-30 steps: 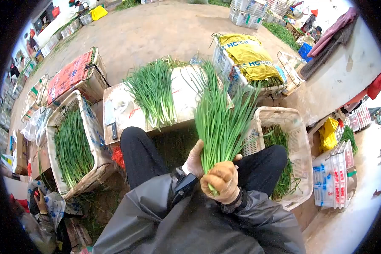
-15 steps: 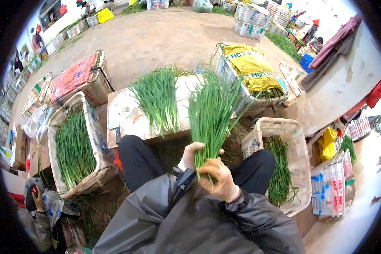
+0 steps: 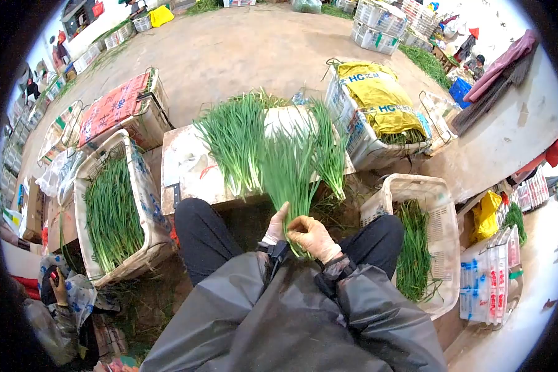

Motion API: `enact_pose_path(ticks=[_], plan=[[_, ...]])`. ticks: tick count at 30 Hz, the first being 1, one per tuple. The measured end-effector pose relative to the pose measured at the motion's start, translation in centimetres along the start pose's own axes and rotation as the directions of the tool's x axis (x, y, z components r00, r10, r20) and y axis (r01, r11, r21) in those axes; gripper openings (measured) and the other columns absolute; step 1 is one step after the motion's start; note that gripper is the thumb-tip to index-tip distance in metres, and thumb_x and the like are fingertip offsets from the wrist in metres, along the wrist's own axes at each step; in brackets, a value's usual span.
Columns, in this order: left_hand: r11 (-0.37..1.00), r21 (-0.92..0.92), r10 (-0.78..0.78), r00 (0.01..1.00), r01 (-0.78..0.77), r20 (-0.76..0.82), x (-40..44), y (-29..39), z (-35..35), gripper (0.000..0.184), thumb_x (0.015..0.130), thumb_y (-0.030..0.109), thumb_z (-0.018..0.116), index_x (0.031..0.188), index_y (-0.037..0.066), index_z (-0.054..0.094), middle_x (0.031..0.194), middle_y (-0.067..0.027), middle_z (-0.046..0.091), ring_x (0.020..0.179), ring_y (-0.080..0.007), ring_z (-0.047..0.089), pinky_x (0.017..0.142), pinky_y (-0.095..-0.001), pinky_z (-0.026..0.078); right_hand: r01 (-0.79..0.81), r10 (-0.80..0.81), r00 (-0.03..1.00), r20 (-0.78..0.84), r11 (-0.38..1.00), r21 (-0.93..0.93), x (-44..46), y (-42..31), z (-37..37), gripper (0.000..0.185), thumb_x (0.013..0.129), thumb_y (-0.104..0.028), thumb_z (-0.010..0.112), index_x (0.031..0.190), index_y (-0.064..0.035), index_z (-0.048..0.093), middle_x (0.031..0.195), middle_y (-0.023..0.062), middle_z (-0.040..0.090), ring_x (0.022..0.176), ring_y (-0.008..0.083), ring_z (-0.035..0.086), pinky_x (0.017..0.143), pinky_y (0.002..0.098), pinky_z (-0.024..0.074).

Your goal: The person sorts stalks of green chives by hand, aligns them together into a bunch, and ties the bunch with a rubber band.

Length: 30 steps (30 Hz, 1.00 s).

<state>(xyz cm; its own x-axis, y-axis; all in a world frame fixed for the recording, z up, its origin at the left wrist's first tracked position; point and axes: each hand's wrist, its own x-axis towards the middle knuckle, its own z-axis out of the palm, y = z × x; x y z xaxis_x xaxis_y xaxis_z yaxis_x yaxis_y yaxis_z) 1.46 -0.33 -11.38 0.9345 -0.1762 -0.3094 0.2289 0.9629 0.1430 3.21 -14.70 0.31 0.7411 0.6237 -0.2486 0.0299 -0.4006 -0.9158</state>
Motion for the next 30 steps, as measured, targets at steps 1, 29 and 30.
enact_pose_path(ticks=[1, 29, 30], plan=[[1.000, -0.023, -0.015, 0.999, 0.015, 0.028, 0.6, -0.1, -1.3, 0.057, 0.095, 0.050, 0.067, 0.128, 0.003, 0.063, 0.113, -0.0192, 0.071, 0.100, -0.0362, 0.070, 0.095, -0.0520, 0.056, -0.019, 0.017, 1.000, -0.024, 0.995, -0.100, 0.1, -0.4, 0.0, 0.032, 0.084, -0.028, 0.079, 0.104, -0.0043, 0.069, 0.093, 0.0124, 0.073, 0.087, 0.0251, 0.071, 0.082, 0.0358, 0.0554], [0.993, 0.110, 0.058, 0.993, -0.047, -0.106, 0.0, -0.8, 0.7, 0.030, 0.095, 0.022, 0.068, 0.118, 0.003, 0.068, 0.110, -0.0116, 0.074, 0.097, -0.0271, 0.071, 0.092, -0.0429, 0.057, -0.075, -0.045, 0.952, -0.304, 0.925, -0.371, -0.9, -0.1, -0.8, 0.058, 0.089, -0.052, 0.070, 0.121, -0.0037, 0.066, 0.114, 0.0224, 0.069, 0.109, 0.0413, 0.066, 0.094, 0.0475, 0.0517], [0.978, 0.189, 0.119, 0.983, -0.091, -0.143, -0.1, -1.0, 0.9, 0.030, 0.096, 0.021, 0.065, 0.119, 0.002, 0.068, 0.111, -0.0123, 0.074, 0.099, -0.0281, 0.071, 0.094, -0.0436, 0.056, -0.062, -0.077, 0.949, -0.304, 0.905, -0.420, -0.9, 0.7, -0.3, 0.058, 0.088, -0.050, 0.071, 0.122, -0.0036, 0.065, 0.116, 0.0226, 0.068, 0.111, 0.0410, 0.065, 0.095, 0.0478, 0.0513]])
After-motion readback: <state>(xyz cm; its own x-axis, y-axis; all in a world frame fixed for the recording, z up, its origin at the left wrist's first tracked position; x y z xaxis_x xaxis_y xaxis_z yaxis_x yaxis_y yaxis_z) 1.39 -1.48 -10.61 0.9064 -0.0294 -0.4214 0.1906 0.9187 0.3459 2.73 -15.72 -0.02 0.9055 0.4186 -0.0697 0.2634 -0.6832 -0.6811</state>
